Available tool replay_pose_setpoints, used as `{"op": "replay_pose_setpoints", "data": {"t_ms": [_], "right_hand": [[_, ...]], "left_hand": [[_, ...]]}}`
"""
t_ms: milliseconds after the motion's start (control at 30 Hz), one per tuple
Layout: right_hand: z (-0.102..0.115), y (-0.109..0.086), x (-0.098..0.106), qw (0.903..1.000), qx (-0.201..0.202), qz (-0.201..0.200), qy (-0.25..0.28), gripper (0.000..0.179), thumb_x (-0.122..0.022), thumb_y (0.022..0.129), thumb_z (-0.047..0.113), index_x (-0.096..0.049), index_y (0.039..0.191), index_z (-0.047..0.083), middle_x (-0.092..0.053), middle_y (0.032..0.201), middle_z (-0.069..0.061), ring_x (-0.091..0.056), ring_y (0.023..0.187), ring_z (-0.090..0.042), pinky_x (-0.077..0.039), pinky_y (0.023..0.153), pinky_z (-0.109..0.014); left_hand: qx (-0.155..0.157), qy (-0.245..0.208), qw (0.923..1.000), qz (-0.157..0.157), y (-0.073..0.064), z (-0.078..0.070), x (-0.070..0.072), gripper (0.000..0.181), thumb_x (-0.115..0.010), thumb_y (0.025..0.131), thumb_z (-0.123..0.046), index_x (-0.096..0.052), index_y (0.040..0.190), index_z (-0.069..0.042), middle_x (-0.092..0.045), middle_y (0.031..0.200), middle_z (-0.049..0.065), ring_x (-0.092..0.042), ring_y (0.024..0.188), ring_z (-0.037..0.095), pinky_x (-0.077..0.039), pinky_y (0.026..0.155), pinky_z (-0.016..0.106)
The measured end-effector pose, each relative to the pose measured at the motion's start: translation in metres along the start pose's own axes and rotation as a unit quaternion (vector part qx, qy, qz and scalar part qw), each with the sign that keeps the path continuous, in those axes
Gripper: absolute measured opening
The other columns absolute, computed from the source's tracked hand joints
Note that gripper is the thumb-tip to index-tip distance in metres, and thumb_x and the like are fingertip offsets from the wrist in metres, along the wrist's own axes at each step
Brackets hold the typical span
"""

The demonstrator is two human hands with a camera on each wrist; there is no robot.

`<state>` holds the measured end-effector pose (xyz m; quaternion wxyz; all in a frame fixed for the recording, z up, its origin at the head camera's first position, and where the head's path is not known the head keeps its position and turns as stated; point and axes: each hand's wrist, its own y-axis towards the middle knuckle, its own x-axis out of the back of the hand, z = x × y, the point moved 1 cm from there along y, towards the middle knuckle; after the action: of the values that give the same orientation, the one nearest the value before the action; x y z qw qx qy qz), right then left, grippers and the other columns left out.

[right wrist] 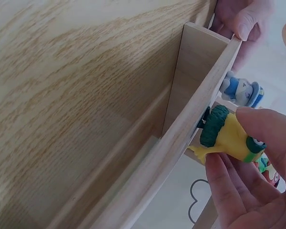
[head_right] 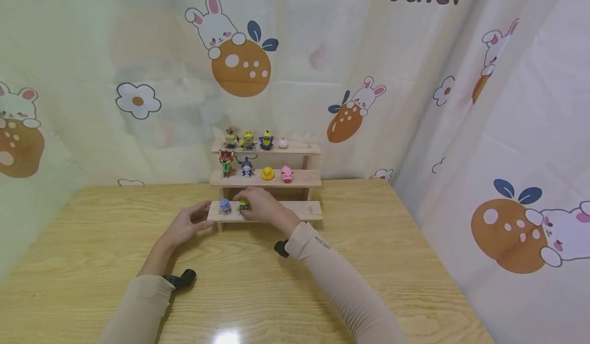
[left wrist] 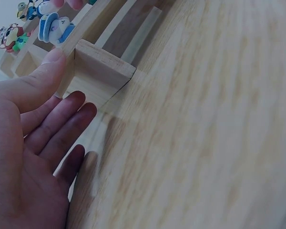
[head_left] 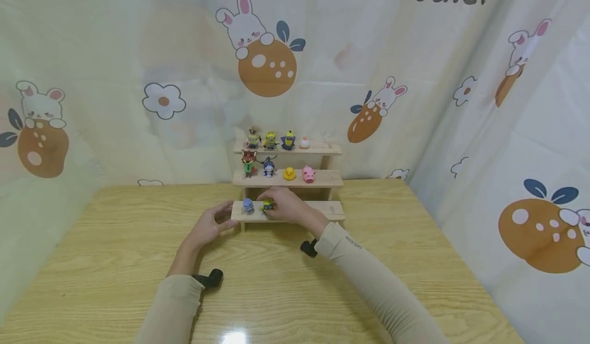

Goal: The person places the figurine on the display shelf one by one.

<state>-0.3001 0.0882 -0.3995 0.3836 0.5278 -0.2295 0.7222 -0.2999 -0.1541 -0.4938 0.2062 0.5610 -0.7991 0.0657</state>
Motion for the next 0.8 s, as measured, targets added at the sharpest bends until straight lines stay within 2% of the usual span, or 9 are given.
{"op": "replay_pose_setpoints", "data": {"t_ms": [200, 367, 467, 533, 667, 800], "right_hand": [[0.000, 0.000, -0.002, 0.9999, -0.008, 0.011, 0.004, 0.044, -0.071, 0.084, 0.014, -0.060, 0.126, 0.012, -0.061, 0.123, -0.006, -0.055, 0.095, -0.014, -0.048, 0.085, -0.028], [-0.001, -0.004, 0.003, 0.9994, -0.013, -0.010, 0.031, 0.047, -0.073, 0.083, 0.016, -0.059, 0.128, 0.010, -0.060, 0.128, -0.006, -0.057, 0.111, -0.019, -0.047, 0.097, -0.033], [-0.004, -0.012, 0.007, 0.9979, -0.034, -0.027, 0.048, 0.046, -0.069, 0.087, 0.019, -0.057, 0.130, 0.013, -0.057, 0.132, -0.005, -0.054, 0.119, -0.021, -0.045, 0.101, -0.036], [-0.007, -0.020, 0.012, 0.9963, -0.048, -0.041, 0.058, 0.043, -0.065, 0.089, 0.022, -0.056, 0.131, 0.016, -0.055, 0.134, -0.005, -0.053, 0.121, -0.022, -0.045, 0.102, -0.038], [-0.015, -0.038, 0.024, 0.9935, -0.063, -0.080, 0.050, 0.041, -0.061, 0.093, 0.028, -0.056, 0.131, 0.016, -0.055, 0.135, -0.005, -0.051, 0.125, -0.024, -0.042, 0.105, -0.041], [-0.035, -0.059, 0.038, 0.9850, -0.074, -0.153, 0.033, 0.039, -0.059, 0.094, 0.028, -0.056, 0.130, 0.013, -0.056, 0.132, -0.006, -0.050, 0.126, -0.025, -0.043, 0.105, -0.044]], "left_hand": [[0.000, -0.007, 1.0000, 0.000, -0.001, 0.002, 0.000, 0.073, -0.070, 0.086, -0.027, -0.035, 0.145, -0.001, -0.057, 0.131, 0.018, -0.046, 0.127, 0.037, -0.027, 0.111, 0.057], [-0.001, -0.002, 1.0000, 0.003, -0.003, -0.003, 0.003, 0.073, -0.070, 0.087, -0.026, -0.035, 0.145, -0.001, -0.056, 0.133, 0.020, -0.047, 0.127, 0.038, -0.028, 0.110, 0.058], [-0.001, 0.003, 1.0000, 0.003, -0.004, -0.004, 0.004, 0.073, -0.070, 0.087, -0.025, -0.034, 0.145, 0.000, -0.055, 0.133, 0.021, -0.046, 0.127, 0.039, -0.028, 0.110, 0.057], [-0.005, 0.011, 0.9999, 0.004, -0.001, -0.001, 0.005, 0.074, -0.070, 0.086, -0.026, -0.033, 0.145, 0.000, -0.055, 0.133, 0.021, -0.047, 0.127, 0.038, -0.029, 0.110, 0.057], [-0.015, 0.038, 0.9990, 0.019, -0.001, -0.007, 0.010, 0.073, -0.067, 0.089, -0.024, -0.031, 0.146, 0.003, -0.053, 0.134, 0.023, -0.047, 0.126, 0.039, -0.029, 0.110, 0.056], [-0.023, 0.066, 0.9970, 0.031, -0.001, -0.018, 0.019, 0.064, -0.058, 0.094, -0.023, -0.030, 0.146, 0.003, -0.049, 0.136, 0.025, -0.047, 0.126, 0.042, -0.032, 0.109, 0.056]]}}
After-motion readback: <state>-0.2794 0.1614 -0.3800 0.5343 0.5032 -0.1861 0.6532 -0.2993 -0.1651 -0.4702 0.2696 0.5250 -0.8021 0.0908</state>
